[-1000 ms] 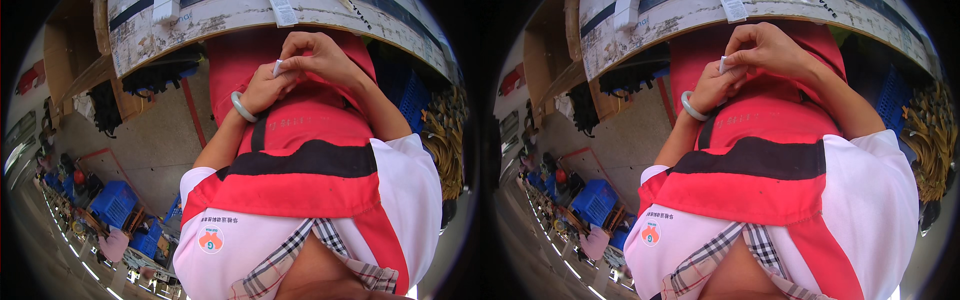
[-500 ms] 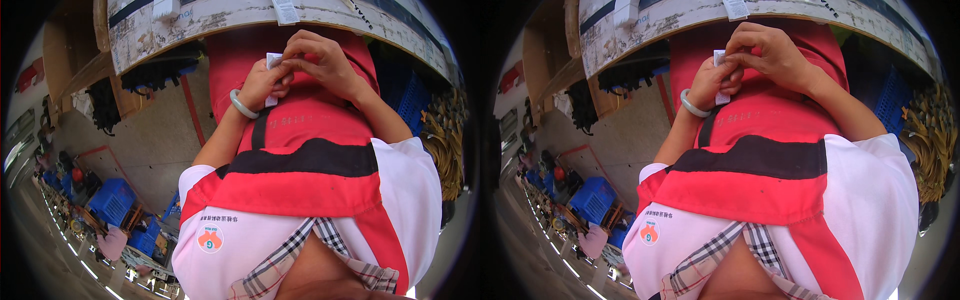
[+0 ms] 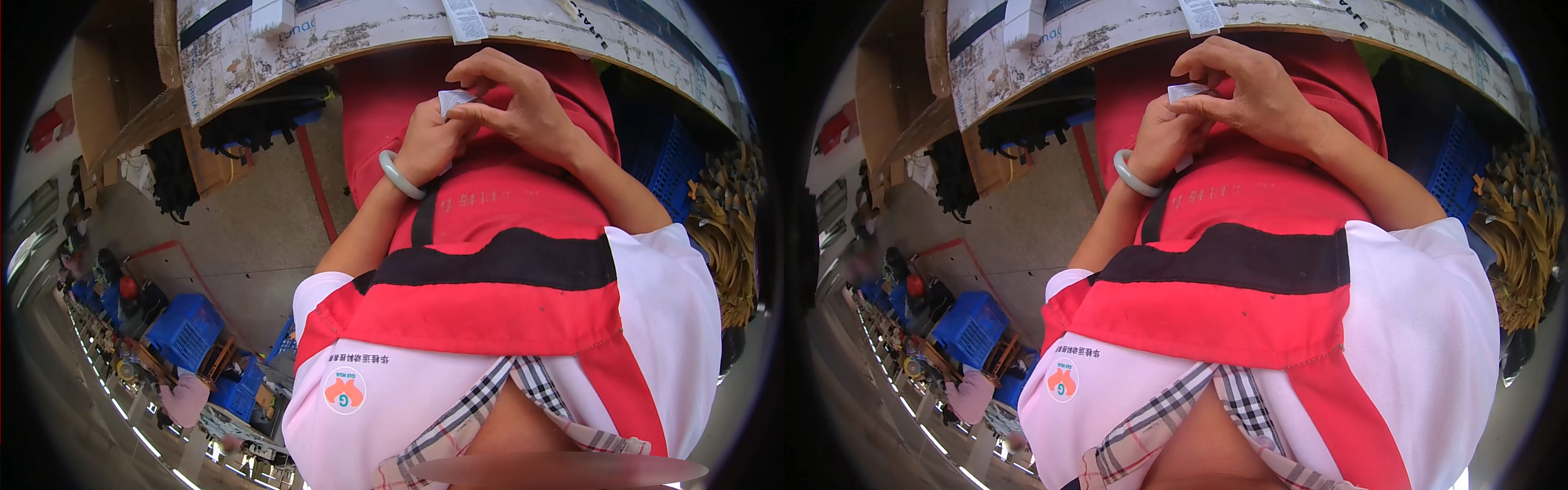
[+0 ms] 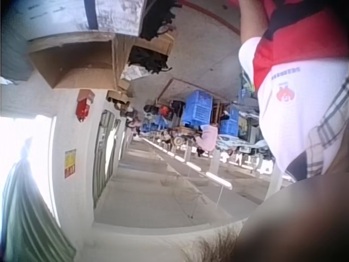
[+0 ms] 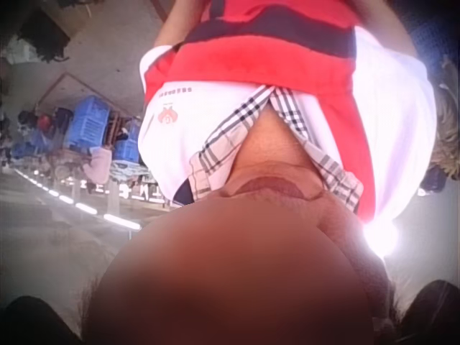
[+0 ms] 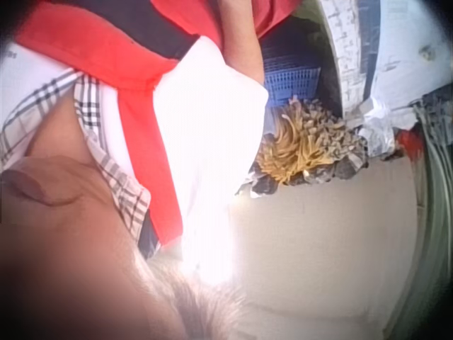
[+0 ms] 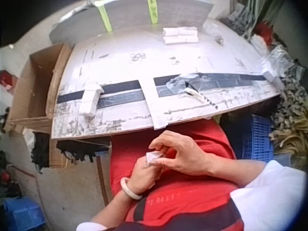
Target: Organize and sort a stack of garment tags at a workbench.
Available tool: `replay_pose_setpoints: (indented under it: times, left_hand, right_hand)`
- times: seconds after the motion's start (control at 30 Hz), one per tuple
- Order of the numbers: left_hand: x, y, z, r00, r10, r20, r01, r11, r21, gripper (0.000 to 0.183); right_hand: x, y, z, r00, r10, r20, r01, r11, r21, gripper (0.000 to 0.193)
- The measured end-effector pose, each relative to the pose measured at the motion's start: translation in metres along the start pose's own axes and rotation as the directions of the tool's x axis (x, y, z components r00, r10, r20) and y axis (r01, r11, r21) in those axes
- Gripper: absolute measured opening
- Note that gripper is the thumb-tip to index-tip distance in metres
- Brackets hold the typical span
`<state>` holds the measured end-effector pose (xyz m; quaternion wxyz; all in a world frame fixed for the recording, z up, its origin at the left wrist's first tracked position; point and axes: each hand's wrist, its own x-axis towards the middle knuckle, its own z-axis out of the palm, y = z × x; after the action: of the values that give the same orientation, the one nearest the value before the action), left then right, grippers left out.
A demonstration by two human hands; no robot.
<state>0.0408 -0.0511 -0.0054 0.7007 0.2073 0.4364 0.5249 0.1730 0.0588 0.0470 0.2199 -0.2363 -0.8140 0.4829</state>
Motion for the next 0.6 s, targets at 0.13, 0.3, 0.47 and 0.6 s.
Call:
replay_pose_setpoints:
  times: [0.13,0.3,0.47,0.6]
  left_hand:
    - [0.0,0.0,-0.002,0.997,0.058,-0.044,-0.05,0.987,0.15,0.013]
    - [-0.004,0.017,0.003,0.996,-0.076,-0.046,0.071,0.993,-0.094,0.014]
    - [-0.001,0.011,-0.009,0.992,0.012,0.128,-0.003,0.998,-0.066,0.017]
    - [-0.001,0.018,0.004,0.992,0.001,0.126,-0.02,0.988,0.151,0.019]
  right_hand:
    - [0.001,-0.001,-0.002,0.995,0.055,0.083,-0.052,0.998,-0.03,0.036]
    - [-0.006,0.0,-0.001,0.985,-0.111,0.132,0.14,0.963,-0.232,0.053]
    - [-0.001,0.003,-0.009,0.973,0.058,0.225,-0.087,0.989,0.121,0.042]
    - [0.003,0.008,-0.016,0.949,0.229,0.215,-0.297,0.88,0.371,0.011]
